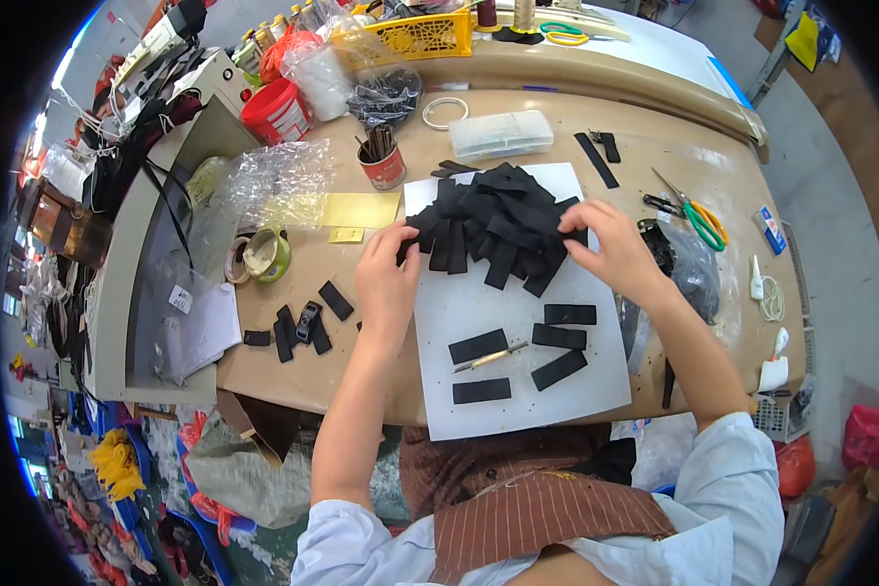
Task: The person assembles black rectangular buckle components on a white work surface. They position a metal pin on a buckle piece and use a hammer to drive the pin through the material, securing the parts together. The person repeats this process for multiple buckle units, organizing the finished pieces on the table.
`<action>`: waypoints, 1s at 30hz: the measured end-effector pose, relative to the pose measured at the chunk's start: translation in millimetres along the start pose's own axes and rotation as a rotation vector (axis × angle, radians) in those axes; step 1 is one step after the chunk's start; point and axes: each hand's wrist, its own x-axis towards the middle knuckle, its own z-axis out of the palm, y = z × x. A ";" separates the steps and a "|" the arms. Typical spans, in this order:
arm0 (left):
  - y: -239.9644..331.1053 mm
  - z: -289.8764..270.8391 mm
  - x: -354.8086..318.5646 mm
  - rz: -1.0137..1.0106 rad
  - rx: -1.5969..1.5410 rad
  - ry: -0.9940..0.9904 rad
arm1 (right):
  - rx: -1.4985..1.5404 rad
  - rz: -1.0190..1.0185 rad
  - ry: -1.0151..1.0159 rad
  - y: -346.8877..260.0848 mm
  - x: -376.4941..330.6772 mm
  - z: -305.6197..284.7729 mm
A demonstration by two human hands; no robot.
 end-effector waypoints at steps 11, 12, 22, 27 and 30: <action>30.9 -27.5 -63.8 0.159 0.085 -0.469 | -0.017 -0.012 -0.278 2.4 -38.0 -7.5; 30.7 -29.2 -62.9 0.151 0.080 -0.461 | -0.009 -0.012 -0.260 -0.2 -34.2 -4.0; 43.9 1.4 -28.2 0.035 0.092 -0.355 | -0.214 -0.039 0.007 14.2 34.8 57.7; 26.4 -1.6 -19.6 0.121 0.061 -0.382 | 0.161 0.222 -0.133 21.9 37.1 29.8; 26.0 -1.5 -13.0 0.323 0.073 -0.380 | 0.223 0.382 -0.182 16.8 17.2 9.5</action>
